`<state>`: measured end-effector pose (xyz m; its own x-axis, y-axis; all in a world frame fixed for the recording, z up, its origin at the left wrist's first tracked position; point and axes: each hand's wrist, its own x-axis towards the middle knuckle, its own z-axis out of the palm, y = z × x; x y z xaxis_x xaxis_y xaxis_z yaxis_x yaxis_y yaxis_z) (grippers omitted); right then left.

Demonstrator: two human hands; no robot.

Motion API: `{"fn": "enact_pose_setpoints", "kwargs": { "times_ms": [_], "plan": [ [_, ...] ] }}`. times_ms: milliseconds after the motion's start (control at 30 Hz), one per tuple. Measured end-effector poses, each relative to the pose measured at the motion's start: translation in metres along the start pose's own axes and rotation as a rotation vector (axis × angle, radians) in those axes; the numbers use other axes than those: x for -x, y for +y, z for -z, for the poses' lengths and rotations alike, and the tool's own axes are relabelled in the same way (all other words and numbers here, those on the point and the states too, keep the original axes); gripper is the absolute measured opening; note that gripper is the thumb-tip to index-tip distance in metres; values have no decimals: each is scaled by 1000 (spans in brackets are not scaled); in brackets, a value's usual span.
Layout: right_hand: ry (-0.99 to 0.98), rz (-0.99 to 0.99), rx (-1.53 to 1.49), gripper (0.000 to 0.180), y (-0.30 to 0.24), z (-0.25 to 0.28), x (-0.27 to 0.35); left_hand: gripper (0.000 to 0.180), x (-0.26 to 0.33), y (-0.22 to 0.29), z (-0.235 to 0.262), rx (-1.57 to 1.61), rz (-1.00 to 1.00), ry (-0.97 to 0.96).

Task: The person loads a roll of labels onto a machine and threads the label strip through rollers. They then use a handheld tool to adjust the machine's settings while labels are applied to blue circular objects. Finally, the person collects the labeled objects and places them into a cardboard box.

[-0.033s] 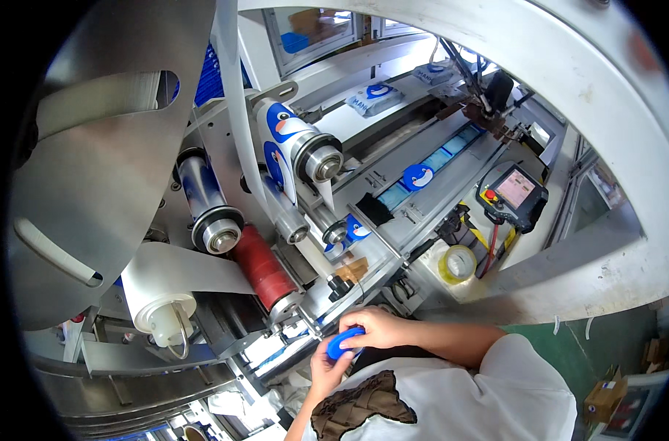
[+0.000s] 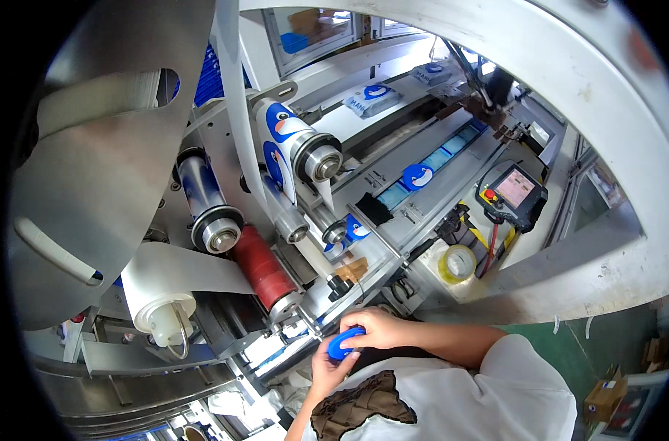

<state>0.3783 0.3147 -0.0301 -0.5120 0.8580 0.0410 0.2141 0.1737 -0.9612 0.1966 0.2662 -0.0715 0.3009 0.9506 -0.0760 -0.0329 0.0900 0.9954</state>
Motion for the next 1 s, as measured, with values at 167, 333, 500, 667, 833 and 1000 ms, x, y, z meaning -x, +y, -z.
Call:
{"fn": "enact_pose_setpoints", "kwargs": {
  "times_ms": [167,333,500,667,833,1000],
  "plan": [
    [22,-125,29,23,1,-2,9,30,-3,-15,1,-303,-79,46],
    [2,-36,107,22,16,-12,11,24,-4,-12,2,-496,-129,61],
    [-5,-63,60,23,22,-14,12,25,-5,-3,0,-543,-141,62],
    [-27,-91,102,22,18,-12,12,28,-5,-3,0,-550,-112,51],
    [-14,-104,104,26,22,-12,14,27,-4,-1,0,-559,-69,28],
    [143,-92,-206,31,26,-10,14,27,-5,7,-3,-578,-57,20]
  ]
}}
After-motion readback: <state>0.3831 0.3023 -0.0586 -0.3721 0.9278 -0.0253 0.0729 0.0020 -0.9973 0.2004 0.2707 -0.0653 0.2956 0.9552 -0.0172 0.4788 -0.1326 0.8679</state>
